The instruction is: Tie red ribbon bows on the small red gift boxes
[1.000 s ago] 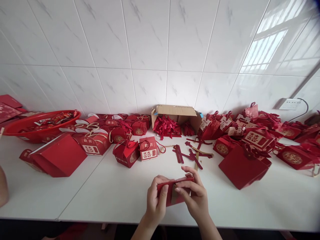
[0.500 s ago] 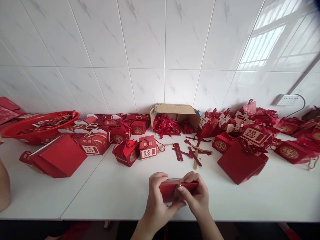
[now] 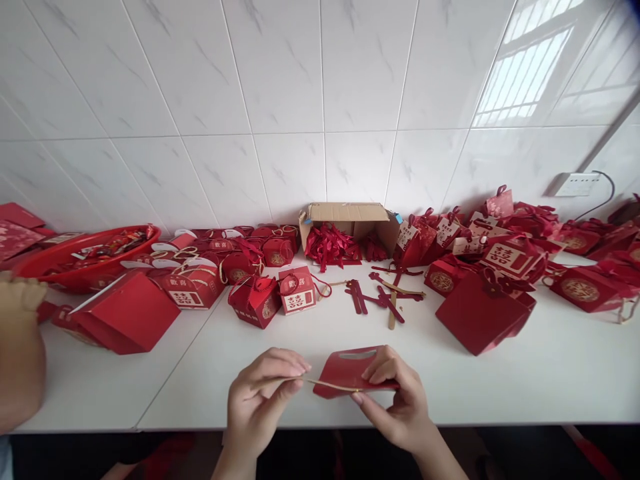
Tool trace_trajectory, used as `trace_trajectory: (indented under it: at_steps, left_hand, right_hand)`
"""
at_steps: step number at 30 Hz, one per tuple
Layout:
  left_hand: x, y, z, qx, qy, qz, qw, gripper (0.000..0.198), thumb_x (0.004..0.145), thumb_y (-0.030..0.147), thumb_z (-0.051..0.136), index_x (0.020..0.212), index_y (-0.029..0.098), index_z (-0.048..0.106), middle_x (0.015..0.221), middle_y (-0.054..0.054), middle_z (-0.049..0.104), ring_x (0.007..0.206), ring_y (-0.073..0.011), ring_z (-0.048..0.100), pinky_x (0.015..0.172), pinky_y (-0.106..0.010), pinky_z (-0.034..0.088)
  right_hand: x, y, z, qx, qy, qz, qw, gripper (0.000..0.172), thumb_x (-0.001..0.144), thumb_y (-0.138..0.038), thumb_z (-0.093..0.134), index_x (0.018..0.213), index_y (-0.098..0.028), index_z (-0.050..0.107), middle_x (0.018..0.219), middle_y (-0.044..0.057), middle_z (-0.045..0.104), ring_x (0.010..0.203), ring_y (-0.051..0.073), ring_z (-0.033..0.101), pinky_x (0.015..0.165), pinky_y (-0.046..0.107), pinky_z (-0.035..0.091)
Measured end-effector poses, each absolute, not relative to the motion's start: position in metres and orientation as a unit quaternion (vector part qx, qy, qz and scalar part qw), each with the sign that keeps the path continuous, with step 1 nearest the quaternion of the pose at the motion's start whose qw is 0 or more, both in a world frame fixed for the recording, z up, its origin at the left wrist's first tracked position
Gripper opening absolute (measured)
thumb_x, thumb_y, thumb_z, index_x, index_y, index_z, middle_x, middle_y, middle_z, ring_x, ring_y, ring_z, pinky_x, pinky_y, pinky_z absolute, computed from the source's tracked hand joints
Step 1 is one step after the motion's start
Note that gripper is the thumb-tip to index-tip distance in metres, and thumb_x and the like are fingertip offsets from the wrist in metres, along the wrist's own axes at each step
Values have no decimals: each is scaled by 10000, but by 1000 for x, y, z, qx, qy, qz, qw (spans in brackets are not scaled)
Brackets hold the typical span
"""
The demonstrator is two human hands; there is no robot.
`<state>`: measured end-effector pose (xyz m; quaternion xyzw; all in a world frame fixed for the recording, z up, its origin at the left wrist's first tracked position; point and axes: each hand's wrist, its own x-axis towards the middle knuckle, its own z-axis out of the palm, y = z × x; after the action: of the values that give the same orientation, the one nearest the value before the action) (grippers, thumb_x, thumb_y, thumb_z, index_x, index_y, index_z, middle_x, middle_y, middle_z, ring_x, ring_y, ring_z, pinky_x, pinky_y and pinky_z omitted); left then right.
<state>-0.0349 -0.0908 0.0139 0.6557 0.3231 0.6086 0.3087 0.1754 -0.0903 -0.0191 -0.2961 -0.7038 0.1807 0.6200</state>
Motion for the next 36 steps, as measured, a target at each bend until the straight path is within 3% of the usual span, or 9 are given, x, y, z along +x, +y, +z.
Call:
trace_trajectory:
  at_steps: [3,5,9,12,14,18,20,26,36]
  left_hand:
    - [-17,-90,28,573,323,659,365,304,767,222,696,989,275,496,658,29,640,554,-143,616,572,-278,530]
    - [-9,-89,33,548,357,652,384,410,748,244,716,1026,291,419,669,46,649,552,-141,626,564,-264,524]
    - [-10,-87,37,644,372,523,417,106,833,277,619,846,212,536,696,-16,673,642,-175,673,619,-280,539]
    - [-15,-87,37,683,360,447,452,139,904,285,503,928,192,603,805,-83,706,786,-217,690,701,-322,556]
    - [-15,-87,35,693,357,438,448,147,886,263,532,989,196,612,881,-102,693,843,-224,678,726,-329,557]
    - [-10,-89,32,739,376,451,329,47,817,231,623,841,217,661,935,-97,619,947,-236,611,840,-367,517]
    - [-7,-92,30,737,392,441,329,63,843,246,590,827,220,645,1013,-106,611,1033,-244,581,896,-373,490]
    - [-3,-100,22,659,390,434,475,109,913,302,491,903,225,566,964,-81,678,871,-200,657,718,-282,548]
    - [-3,-101,21,641,377,493,453,91,915,293,498,889,226,555,912,-55,686,821,-185,675,707,-284,548]
  right_hand:
    - [171,-96,-13,-262,-731,187,602,225,735,-161,660,813,-235,462,697,6,574,595,160,525,569,320,415]
    - [170,-98,-11,-251,-736,193,598,227,735,-159,658,816,-235,460,705,8,575,598,159,524,571,320,411]
    - [173,-99,-11,-255,-734,189,600,242,731,-153,665,818,-235,455,700,4,559,613,162,521,576,318,407]
    - [176,-99,-13,-263,-731,185,602,241,735,-162,667,822,-236,454,706,3,563,616,162,521,585,325,412]
    - [176,-99,-12,-267,-730,184,602,237,741,-165,663,824,-237,452,709,3,564,615,162,521,590,331,415]
    - [176,-99,-9,-266,-732,175,602,225,752,-172,650,827,-241,450,702,2,550,613,165,515,580,330,412]
    - [176,-98,-9,-264,-732,174,603,223,754,-169,646,826,-241,448,705,1,550,614,163,513,580,327,408]
    - [175,-96,-13,-274,-728,196,598,249,741,-171,674,814,-235,444,690,-9,526,627,162,507,597,322,397]
    - [172,-96,-14,-287,-714,222,599,258,739,-170,685,821,-237,450,709,-5,531,623,158,505,596,320,403]
